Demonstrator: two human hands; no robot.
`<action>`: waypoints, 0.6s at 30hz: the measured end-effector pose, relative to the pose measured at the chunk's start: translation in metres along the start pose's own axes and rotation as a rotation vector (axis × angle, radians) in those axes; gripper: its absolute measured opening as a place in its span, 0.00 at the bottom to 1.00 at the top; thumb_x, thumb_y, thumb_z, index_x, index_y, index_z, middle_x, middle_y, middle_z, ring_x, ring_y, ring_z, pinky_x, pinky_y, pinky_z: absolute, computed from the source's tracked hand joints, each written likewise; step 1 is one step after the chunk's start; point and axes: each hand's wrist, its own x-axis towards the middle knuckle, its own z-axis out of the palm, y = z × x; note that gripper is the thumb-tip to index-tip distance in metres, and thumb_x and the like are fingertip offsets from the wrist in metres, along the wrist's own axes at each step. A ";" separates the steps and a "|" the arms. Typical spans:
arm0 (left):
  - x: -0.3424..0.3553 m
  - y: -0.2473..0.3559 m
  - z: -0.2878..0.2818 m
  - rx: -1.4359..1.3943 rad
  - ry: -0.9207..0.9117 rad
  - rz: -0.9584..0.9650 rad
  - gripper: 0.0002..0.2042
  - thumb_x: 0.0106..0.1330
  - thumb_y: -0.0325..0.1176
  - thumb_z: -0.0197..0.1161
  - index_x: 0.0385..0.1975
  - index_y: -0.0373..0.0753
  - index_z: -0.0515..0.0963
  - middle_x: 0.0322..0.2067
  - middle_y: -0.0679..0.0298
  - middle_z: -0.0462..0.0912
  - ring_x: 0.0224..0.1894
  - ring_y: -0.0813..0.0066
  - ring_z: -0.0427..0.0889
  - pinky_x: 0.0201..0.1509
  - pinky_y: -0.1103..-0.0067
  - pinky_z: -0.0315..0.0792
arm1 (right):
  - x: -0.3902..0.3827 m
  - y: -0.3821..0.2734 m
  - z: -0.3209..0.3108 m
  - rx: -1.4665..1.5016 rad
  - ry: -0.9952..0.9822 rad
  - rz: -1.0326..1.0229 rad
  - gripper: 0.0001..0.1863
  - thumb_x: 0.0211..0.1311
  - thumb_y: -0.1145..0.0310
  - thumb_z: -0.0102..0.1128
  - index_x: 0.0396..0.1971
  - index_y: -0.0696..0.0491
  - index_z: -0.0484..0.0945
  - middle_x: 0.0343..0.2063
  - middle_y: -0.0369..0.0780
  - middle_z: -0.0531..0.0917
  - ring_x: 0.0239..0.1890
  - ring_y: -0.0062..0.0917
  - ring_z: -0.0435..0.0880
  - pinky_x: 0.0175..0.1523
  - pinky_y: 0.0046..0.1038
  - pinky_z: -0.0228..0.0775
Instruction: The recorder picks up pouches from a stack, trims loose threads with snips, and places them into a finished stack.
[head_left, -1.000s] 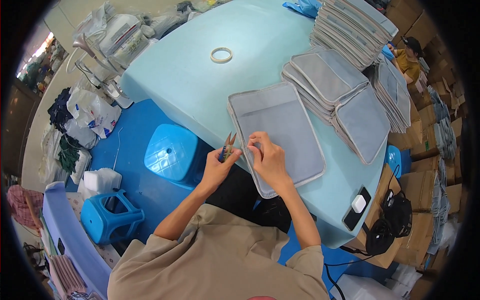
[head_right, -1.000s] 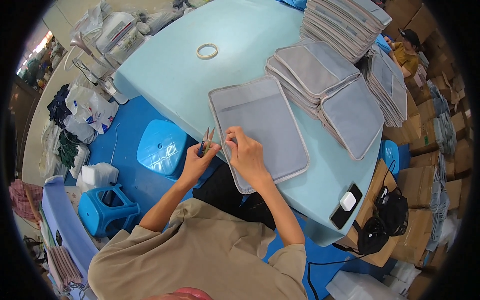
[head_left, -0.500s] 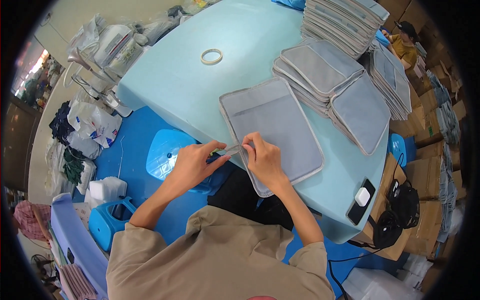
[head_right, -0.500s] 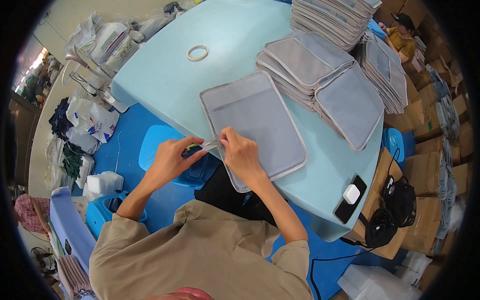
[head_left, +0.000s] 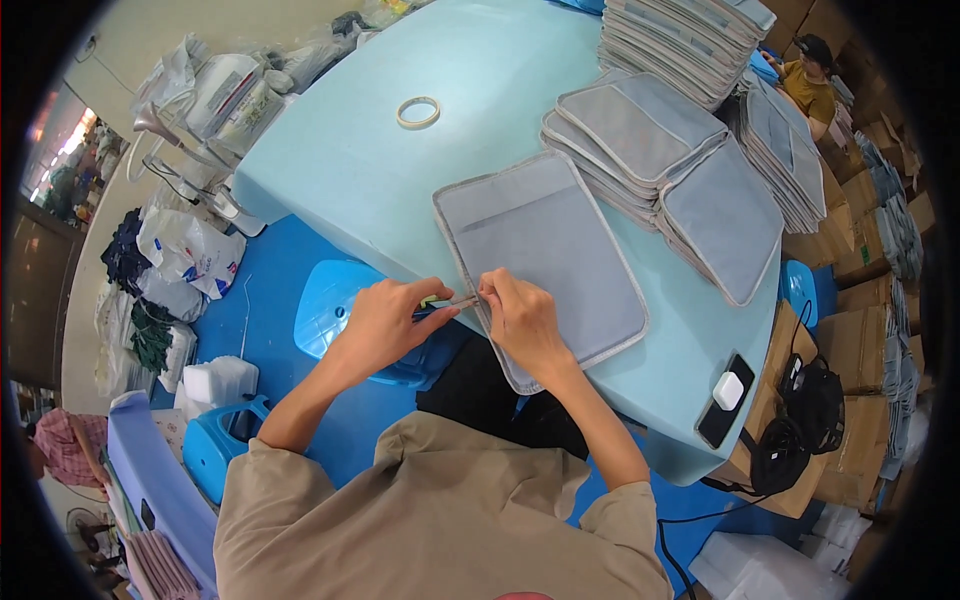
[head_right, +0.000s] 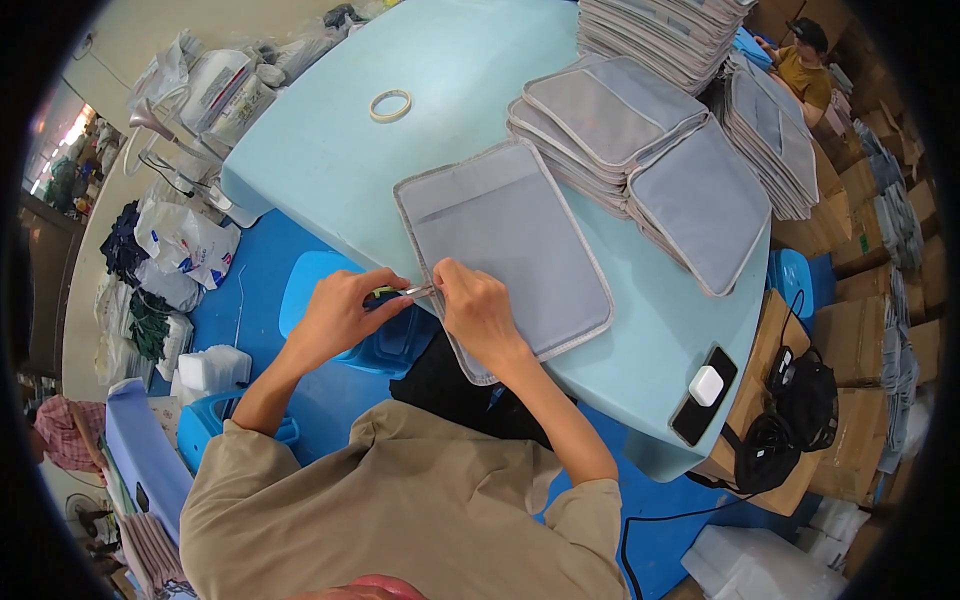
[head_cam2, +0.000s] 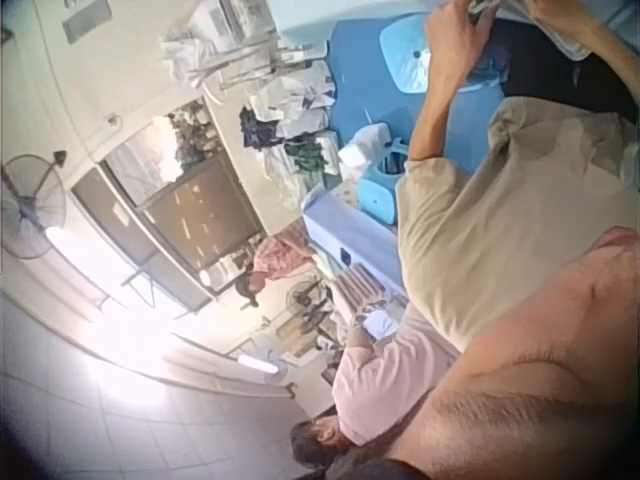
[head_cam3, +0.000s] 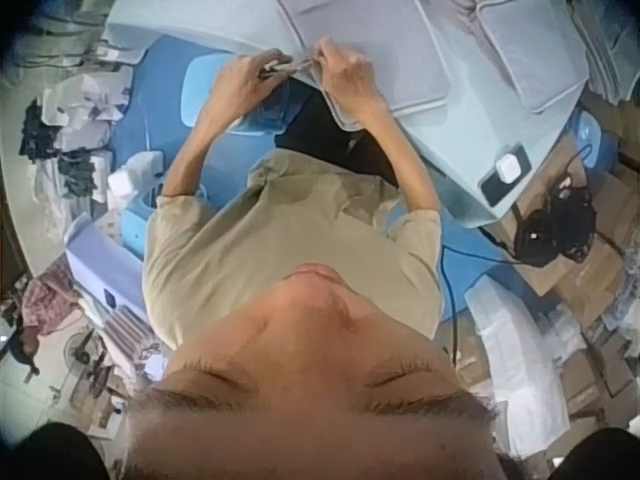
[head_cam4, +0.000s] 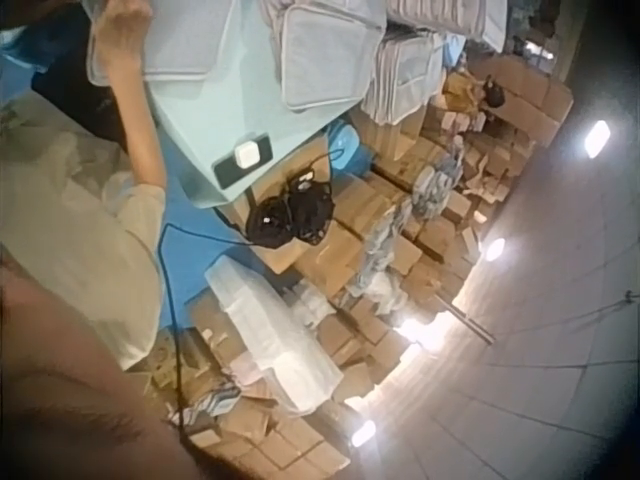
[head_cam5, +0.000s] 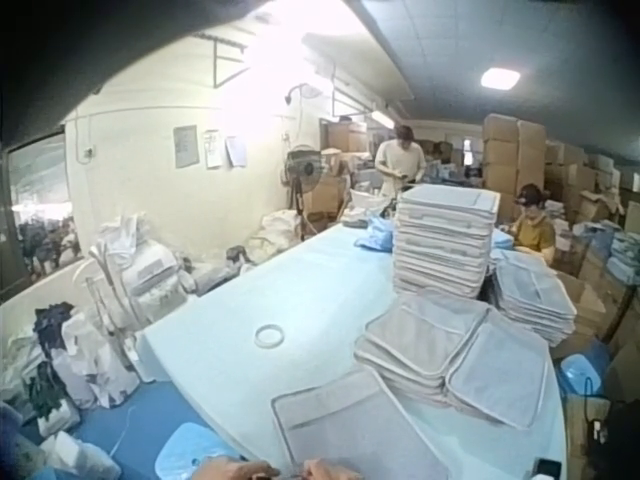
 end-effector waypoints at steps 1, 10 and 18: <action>0.001 0.000 0.000 -0.005 0.000 -0.001 0.12 0.73 0.45 0.71 0.44 0.43 0.88 0.22 0.55 0.86 0.25 0.57 0.87 0.28 0.67 0.76 | 0.000 -0.001 0.000 0.000 0.000 0.001 0.06 0.68 0.82 0.61 0.38 0.56 0.73 0.28 0.42 0.86 0.30 0.41 0.88 0.35 0.38 0.77; 0.003 -0.002 0.001 -0.012 -0.021 -0.025 0.11 0.74 0.43 0.70 0.42 0.43 0.88 0.21 0.55 0.85 0.24 0.57 0.87 0.27 0.67 0.74 | 0.000 0.001 -0.001 0.002 0.001 0.005 0.05 0.68 0.82 0.60 0.36 0.56 0.74 0.28 0.42 0.85 0.30 0.41 0.88 0.36 0.38 0.77; 0.001 -0.003 -0.004 -0.048 0.003 -0.059 0.10 0.73 0.43 0.71 0.42 0.43 0.89 0.19 0.56 0.83 0.24 0.59 0.86 0.27 0.68 0.73 | 0.003 -0.003 -0.008 0.230 0.038 0.168 0.09 0.68 0.81 0.64 0.42 0.56 0.74 0.29 0.38 0.86 0.20 0.26 0.78 0.32 0.28 0.71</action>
